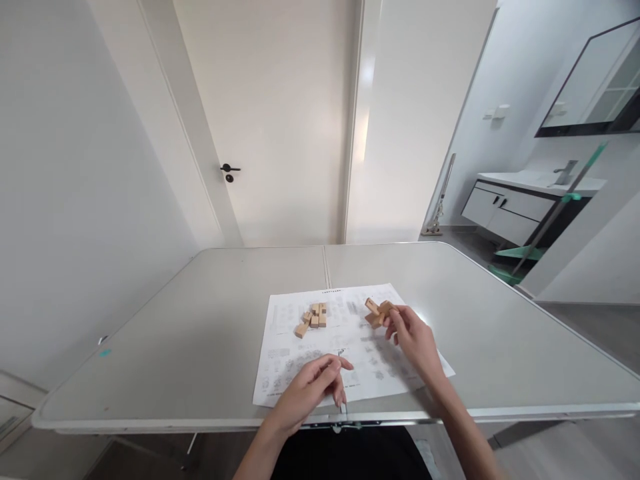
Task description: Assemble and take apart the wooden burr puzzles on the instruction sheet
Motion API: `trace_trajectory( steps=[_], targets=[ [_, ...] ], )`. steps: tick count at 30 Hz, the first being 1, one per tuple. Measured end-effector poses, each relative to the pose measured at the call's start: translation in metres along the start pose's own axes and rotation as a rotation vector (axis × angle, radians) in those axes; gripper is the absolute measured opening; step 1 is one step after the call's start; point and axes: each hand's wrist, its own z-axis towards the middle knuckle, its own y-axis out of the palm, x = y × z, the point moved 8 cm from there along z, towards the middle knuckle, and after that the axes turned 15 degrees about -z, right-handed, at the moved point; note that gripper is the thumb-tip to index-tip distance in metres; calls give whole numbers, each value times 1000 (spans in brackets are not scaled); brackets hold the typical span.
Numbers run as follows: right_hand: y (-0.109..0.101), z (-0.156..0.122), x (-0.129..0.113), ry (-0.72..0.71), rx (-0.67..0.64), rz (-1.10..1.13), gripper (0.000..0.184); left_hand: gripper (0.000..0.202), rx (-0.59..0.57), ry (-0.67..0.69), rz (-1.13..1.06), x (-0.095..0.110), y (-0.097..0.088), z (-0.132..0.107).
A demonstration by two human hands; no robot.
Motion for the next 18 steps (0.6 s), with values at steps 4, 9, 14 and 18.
trace_trajectory(
  steps=[4,9,14,18],
  targets=[
    [-10,33,25,70,32,-120,51,48,11,6,19,1,0,-1],
    [-20,62,42,131,83,-206,35,47,12,5,48,0,-1,0],
    [-23,69,55,166,78,-245,39,47,22,5,37,-2,-4,1],
    [-28,64,61,171,83,-261,43,46,15,-2,50,-3,-4,0]
  ],
)
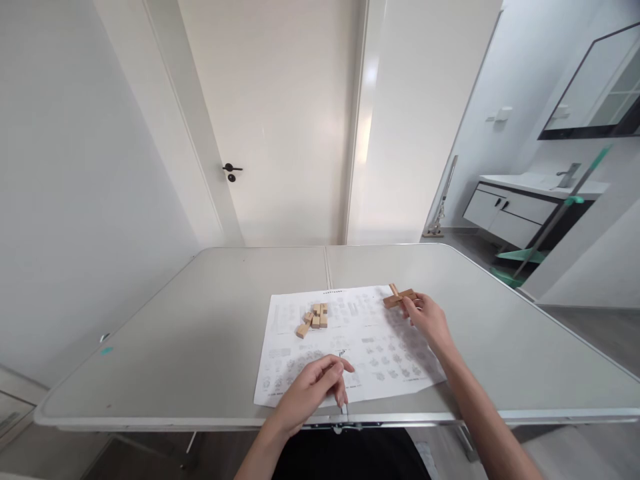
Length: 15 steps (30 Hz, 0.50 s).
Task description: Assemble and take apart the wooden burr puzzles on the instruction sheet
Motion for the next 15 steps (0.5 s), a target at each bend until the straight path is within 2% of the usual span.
trace_trajectory(
  steps=[3,5,9,12,15],
  targets=[
    [-4,-5,5,9,5,-1,49,46,-10,-2,14,0,0,0],
    [-7,-12,7,22,14,6,60,45,-12,3,15,0,0,0],
    [-11,-47,2,34,28,78,79,42,-16,20,33,0,0,0],
    [-5,-85,-15,-62,-51,193,73,40,-50,15,82,2,6,-2],
    [8,-120,-25,-135,-220,178,54,38,-145,15,158,7,14,-8]
  ],
)
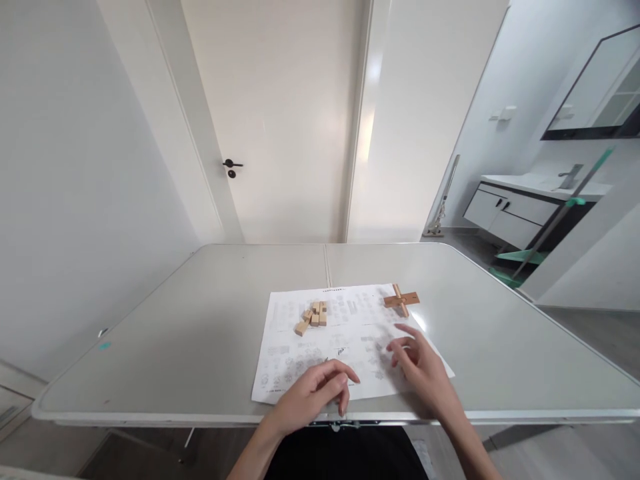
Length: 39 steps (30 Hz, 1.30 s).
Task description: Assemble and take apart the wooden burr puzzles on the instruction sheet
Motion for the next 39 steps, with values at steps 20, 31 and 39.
trace_trajectory(
  steps=[20,31,39],
  targets=[
    [13,-28,-13,-147,-30,-255,36,102,69,-94,1210,74,-134,54],
    [18,-26,-14,-165,-9,-290,34,73,132,10,1267,76,-164,66],
    [18,-27,-20,-199,24,-327,35,77,152,172,1236,76,-146,76]
  ],
)
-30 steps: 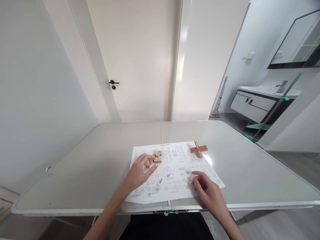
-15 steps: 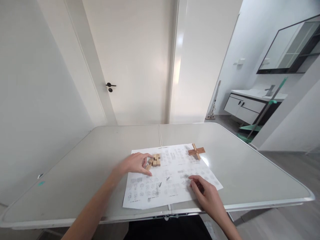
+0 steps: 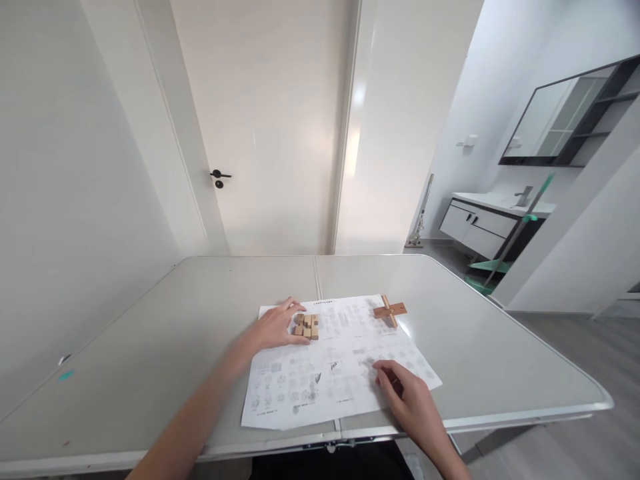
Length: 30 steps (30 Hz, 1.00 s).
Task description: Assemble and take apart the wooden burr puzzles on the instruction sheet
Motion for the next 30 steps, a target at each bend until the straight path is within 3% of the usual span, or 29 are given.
trace_trajectory(
  steps=[3,10,15,19,21,25,27,30],
  targets=[
    [-2,0,-2,-3,11,-3,35,81,-7,58,-102,10,5,5],
    [-1,-2,-3,-3,17,-13,34,64,-35,70,-187,18,20,15],
    [3,8,-9,-49,-101,-14,30,62,-51,119,-246,35,33,12],
    [4,35,-36,-193,-215,-14,23,64,-41,138,-270,43,39,12],
    [9,53,-49,-271,-255,-21,26,74,-45,120,-268,39,40,12],
    [28,89,-61,-360,-230,-63,61,96,-54,32,-267,17,36,6],
    [39,102,-62,-394,-237,-37,68,89,-56,22,-283,9,34,3],
    [49,117,-59,-437,-274,29,54,70,-62,36,-357,4,30,0]
  ],
)
